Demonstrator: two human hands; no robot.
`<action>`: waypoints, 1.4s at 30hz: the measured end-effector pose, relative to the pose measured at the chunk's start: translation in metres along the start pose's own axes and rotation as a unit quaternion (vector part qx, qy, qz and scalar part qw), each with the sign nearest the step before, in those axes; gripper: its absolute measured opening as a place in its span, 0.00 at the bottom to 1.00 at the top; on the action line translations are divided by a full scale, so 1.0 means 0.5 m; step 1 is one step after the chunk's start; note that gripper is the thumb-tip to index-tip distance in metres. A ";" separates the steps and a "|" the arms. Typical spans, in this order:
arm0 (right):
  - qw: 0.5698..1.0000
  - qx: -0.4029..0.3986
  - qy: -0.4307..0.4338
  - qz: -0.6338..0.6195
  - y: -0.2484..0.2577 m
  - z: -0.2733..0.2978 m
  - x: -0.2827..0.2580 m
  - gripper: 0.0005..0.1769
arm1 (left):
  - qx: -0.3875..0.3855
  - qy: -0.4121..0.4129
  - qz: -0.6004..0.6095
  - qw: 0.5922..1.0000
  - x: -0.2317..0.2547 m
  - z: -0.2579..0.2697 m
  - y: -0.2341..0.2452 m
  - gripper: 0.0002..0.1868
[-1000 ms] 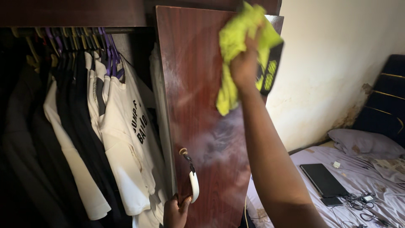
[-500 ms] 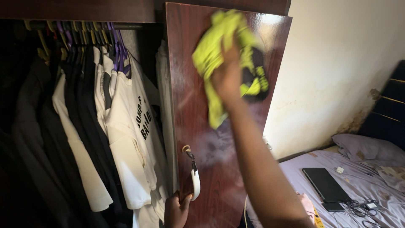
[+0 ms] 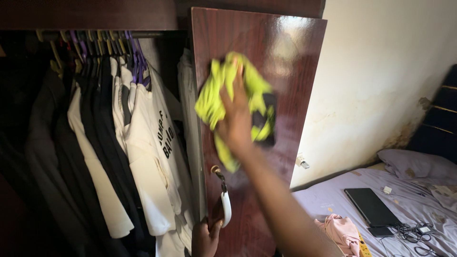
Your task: The person wipes the exterior of a wooden wardrobe door with a yellow cloth. They open the door to reveal hanging clothes and continue wiping the door surface and handle area.
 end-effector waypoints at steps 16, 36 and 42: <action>0.996 -0.035 -0.016 -0.075 0.016 0.057 -0.145 0.40 | -0.065 0.113 -0.097 0.987 -0.039 -0.013 -0.011 0.21; 0.955 0.169 -0.240 -0.037 0.161 0.310 0.748 0.38 | -0.041 -0.023 0.008 0.999 0.042 -0.015 0.003 0.15; 0.850 0.083 -0.517 -0.053 0.065 0.936 0.435 0.34 | -0.018 -0.070 -0.013 0.997 0.060 -0.003 0.008 0.19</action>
Point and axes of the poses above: each hand's wrist, its own z-axis away from the middle knuckle, its own y-axis out of the back of the hand, x = y × z, the point moved 9 cm from there along -z, towards the middle knuckle, and after that the axes turned 3 degrees about y, right-handed, at the moved point
